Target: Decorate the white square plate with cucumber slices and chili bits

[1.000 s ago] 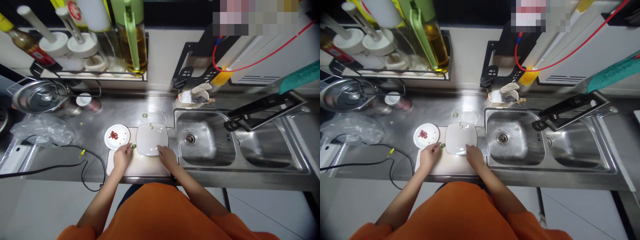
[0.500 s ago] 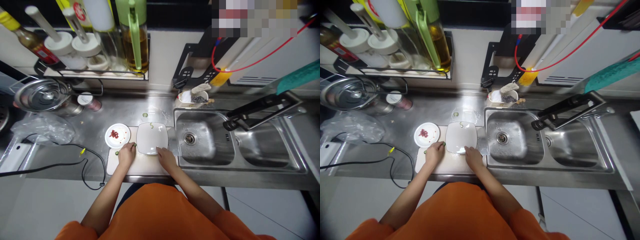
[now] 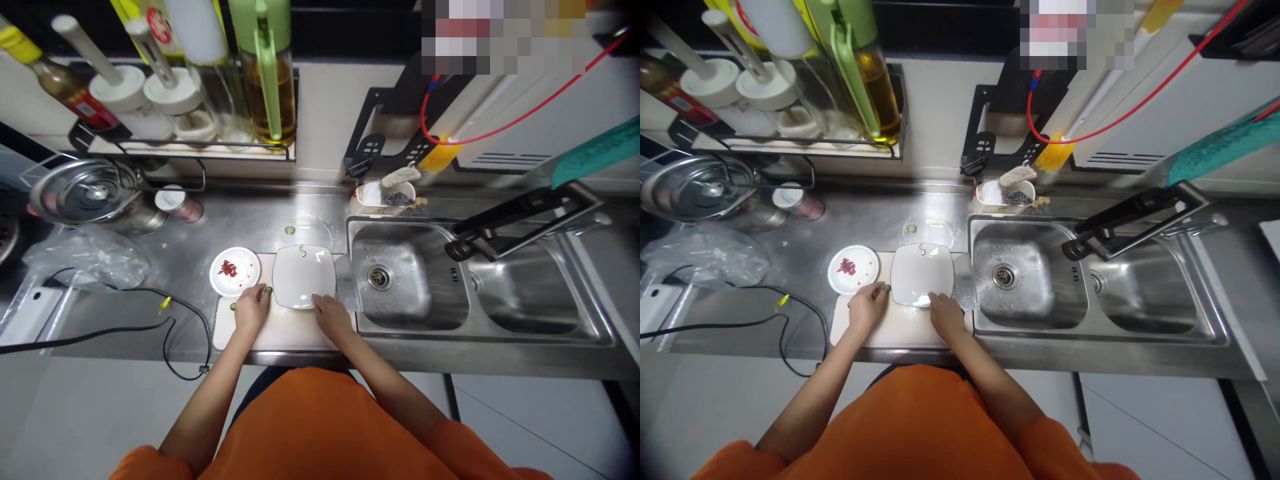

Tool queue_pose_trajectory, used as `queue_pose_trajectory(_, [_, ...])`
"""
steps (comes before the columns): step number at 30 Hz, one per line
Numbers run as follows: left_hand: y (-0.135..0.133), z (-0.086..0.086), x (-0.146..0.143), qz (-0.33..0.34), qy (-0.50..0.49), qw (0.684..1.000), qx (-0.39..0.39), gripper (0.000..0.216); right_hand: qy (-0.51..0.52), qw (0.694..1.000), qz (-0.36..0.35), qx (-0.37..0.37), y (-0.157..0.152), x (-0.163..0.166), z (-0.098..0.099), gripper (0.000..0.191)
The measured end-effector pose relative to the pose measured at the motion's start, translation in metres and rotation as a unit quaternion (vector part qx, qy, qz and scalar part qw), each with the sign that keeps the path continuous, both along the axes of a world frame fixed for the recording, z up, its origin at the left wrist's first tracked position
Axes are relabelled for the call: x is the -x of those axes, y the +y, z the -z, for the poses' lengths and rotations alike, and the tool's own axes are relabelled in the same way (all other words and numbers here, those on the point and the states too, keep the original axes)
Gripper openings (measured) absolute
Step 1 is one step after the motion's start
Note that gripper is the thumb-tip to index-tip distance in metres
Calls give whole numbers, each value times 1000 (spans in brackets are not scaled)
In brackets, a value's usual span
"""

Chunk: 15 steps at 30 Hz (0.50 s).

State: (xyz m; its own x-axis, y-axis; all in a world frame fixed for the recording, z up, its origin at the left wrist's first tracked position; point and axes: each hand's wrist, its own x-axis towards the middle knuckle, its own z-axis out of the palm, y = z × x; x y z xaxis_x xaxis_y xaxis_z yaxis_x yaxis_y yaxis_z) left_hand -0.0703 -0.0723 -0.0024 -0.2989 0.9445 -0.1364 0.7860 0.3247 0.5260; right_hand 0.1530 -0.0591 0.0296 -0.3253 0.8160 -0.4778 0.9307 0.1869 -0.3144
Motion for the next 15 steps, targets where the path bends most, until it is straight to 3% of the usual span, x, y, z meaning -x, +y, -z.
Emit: queue_pose_trajectory(15, [0, 0, 0, -14, -29, 999, -4, 16, -3, 1000, -6, -11, -1, 2, 0, 31])
